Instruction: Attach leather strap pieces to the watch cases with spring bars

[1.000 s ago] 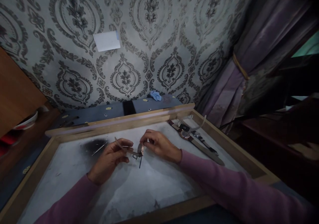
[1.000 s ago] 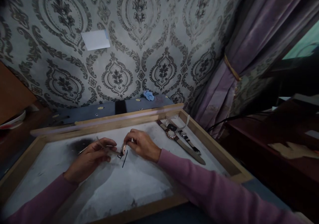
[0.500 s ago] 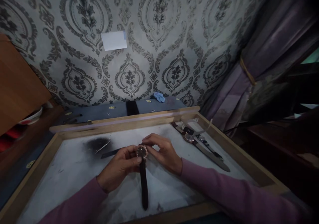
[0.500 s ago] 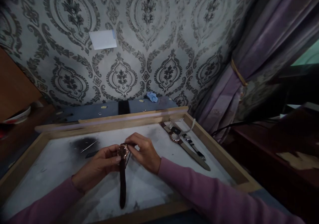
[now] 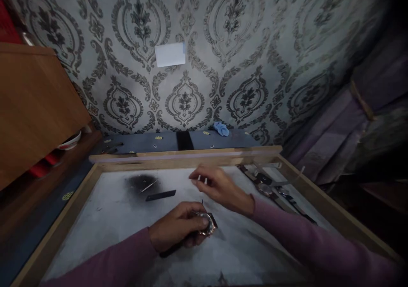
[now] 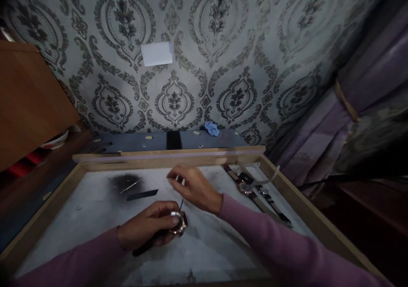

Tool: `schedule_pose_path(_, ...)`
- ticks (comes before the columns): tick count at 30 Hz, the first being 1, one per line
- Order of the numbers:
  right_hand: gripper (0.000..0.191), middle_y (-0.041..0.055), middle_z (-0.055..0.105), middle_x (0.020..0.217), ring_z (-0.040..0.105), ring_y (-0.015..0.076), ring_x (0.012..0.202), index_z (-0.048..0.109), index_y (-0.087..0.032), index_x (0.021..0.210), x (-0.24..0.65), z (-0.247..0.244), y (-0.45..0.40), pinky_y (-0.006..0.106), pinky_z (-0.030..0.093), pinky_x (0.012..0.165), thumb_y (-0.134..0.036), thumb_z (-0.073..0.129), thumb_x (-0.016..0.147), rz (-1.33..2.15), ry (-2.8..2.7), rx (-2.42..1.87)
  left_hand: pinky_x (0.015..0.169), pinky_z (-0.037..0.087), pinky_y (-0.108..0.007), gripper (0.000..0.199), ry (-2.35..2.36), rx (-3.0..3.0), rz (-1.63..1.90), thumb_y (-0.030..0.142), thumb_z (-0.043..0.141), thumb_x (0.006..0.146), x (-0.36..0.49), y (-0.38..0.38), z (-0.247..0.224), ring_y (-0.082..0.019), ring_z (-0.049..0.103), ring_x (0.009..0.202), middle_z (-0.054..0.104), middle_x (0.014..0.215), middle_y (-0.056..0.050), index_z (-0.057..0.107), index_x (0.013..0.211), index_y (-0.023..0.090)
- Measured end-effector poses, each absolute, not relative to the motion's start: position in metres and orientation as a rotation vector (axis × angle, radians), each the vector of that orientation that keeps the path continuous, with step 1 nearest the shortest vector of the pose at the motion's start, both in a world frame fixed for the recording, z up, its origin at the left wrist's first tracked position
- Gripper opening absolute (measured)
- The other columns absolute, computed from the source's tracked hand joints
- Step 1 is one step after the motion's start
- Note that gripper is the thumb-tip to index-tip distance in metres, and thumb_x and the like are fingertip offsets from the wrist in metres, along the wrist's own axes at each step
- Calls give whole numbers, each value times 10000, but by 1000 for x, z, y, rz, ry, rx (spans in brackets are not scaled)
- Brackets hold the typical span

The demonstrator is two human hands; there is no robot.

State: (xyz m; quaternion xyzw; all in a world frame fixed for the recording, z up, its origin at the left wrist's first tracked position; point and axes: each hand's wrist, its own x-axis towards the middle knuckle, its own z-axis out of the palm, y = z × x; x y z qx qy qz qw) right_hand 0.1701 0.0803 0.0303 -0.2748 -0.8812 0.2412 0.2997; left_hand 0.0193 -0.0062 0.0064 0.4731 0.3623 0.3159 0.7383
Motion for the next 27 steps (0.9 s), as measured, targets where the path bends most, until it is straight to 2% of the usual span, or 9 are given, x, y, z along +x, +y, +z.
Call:
schedule_pose_path(3,141,73,647,954,627,151,789,653,-143,993,126,37,88,246,460,692,-181,588,874,404,-2818,-556,386,257,-177,264,794,1074,626,394,620,793,21,-7,3,-53,414,458,522,651,15,606,816,131)
schedule_pose_path(6,189,102,633,1041,629,190,847,641,-140,1043,80,32,97,268,451,690,-182,607,862,323,-2930,-503,389,253,-185,255,794,1090,614,389,626,774,20,-6,3,-56,411,460,525,656,17,613,816,138)
schedule_pose_path(12,140,126,626,1029,631,201,756,645,-121,947,36,13,105,273,442,598,-208,619,839,188,-3092,-414,394,245,-195,248,814,1092,652,393,642,743,17,-5,8,-63,395,445,533,623,26,601,768,149)
schedule_pose_path(15,164,125,629,1042,632,189,733,622,-120,987,35,5,104,267,448,573,-202,585,851,124,-3140,-377,394,256,-206,283,831,1122,605,435,642,734,19,-7,7,-74,385,417,500,542,37,593,747,156)
schedule_pose_path(17,129,122,641,1024,638,188,718,624,-121,949,36,2,104,268,450,560,-187,565,854,94,-3162,-369,394,242,-215,320,823,1133,587,478,656,719,21,-7,4,-77,381,410,496,537,33,596,736,165)
schedule_pose_path(21,225,123,660,1042,662,210,783,585,-121,1032,34,1,105,264,455,562,-260,598,855,68,-3146,-429,420,223,-237,428,822,1135,596,598,695,657,24,-3,-6,-80,370,435,502,590,18,607,713,183)
schedule_pose_path(25,204,93,696,985,675,217,813,596,-143,976,32,3,105,253,457,551,-298,615,846,101,-3144,-490,476,247,-275,500,780,1111,664,655,780,502,24,5,-17,-115,407,511,514,631,-10,620,655,207)
schedule_pose_path(27,240,103,700,987,679,220,789,579,-139,1021,31,2,104,257,459,534,-300,607,845,113,-3126,-535,523,278,-268,488,737,1116,670,632,782,547,23,7,-19,-114,420,554,509,661,-12,626,681,189)
